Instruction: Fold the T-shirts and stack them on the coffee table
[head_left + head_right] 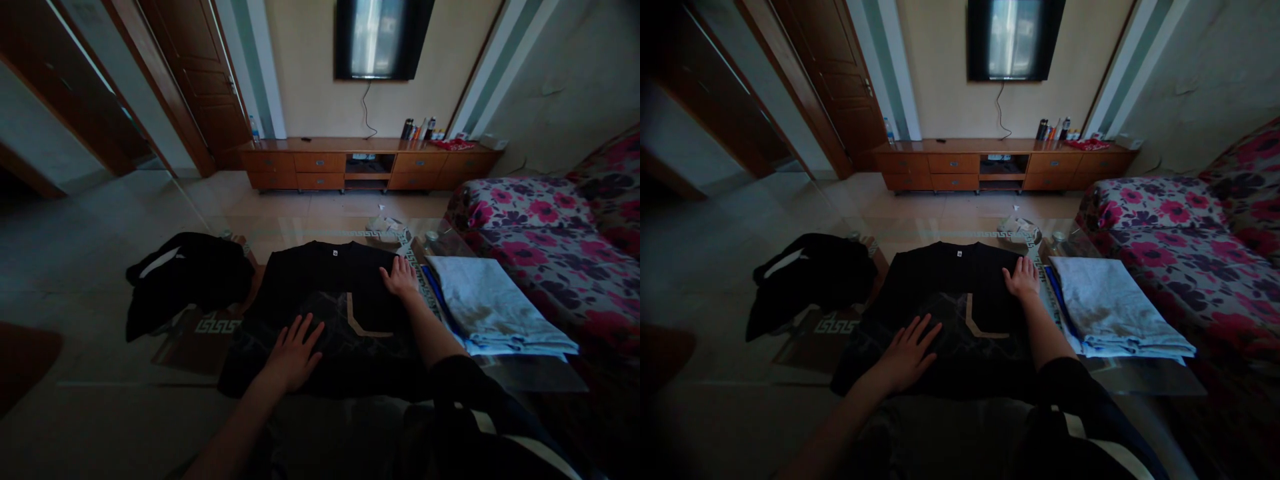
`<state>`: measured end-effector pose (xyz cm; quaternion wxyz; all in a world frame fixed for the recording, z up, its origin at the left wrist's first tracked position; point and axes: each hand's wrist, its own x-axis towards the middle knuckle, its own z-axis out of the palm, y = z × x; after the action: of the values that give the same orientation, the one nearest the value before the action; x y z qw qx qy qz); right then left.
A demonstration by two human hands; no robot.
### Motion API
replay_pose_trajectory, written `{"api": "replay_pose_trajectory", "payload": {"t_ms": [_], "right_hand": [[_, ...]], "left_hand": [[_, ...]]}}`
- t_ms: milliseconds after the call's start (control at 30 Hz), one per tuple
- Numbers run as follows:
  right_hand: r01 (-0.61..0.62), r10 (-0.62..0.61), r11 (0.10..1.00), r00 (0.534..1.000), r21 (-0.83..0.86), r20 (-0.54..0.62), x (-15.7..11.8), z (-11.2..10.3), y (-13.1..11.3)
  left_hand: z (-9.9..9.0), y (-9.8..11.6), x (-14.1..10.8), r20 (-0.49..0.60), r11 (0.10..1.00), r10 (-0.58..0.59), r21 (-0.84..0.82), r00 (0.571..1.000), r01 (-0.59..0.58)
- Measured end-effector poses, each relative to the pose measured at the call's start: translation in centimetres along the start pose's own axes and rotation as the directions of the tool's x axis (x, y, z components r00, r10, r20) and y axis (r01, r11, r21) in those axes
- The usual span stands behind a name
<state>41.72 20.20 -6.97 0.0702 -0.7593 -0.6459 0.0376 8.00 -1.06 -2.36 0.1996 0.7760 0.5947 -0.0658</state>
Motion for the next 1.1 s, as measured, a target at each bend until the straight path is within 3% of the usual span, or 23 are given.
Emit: {"api": "replay_pose_trajectory", "payload": {"t_ms": [233,400,600,867,1100], "right_hand": [[0.067,-0.067,0.997,0.998,-0.024,-0.02,0.9,0.6,0.3],[-0.061,0.06,0.998,0.992,-0.001,-0.114,-0.9,0.9,-1.0],[-0.194,0.198,0.98,0.976,0.055,-0.093,-4.0,0.7,-0.2],[-0.14,0.141,0.99,0.986,0.022,-0.088,-4.7,0.1,0.5],[0.015,-0.024,0.997,0.992,-0.073,-0.125,-8.3,-0.3,-0.5]], "left_hand": [[-0.4,0.0,-0.1,0.006,1.0,-0.009,-0.014,1.0,0.009],[0.2,-0.1,-0.2,-0.018,1.0,0.003,-0.018,1.0,-0.003],[0.6,-0.1,-0.2,0.003,1.0,-0.004,-0.022,1.0,0.004],[1.7,0.5,-0.1,-0.059,0.998,-0.035,-0.044,0.998,0.033],[-0.1,0.3,-1.4,0.009,0.999,0.002,-0.048,1.0,-0.001]]}}
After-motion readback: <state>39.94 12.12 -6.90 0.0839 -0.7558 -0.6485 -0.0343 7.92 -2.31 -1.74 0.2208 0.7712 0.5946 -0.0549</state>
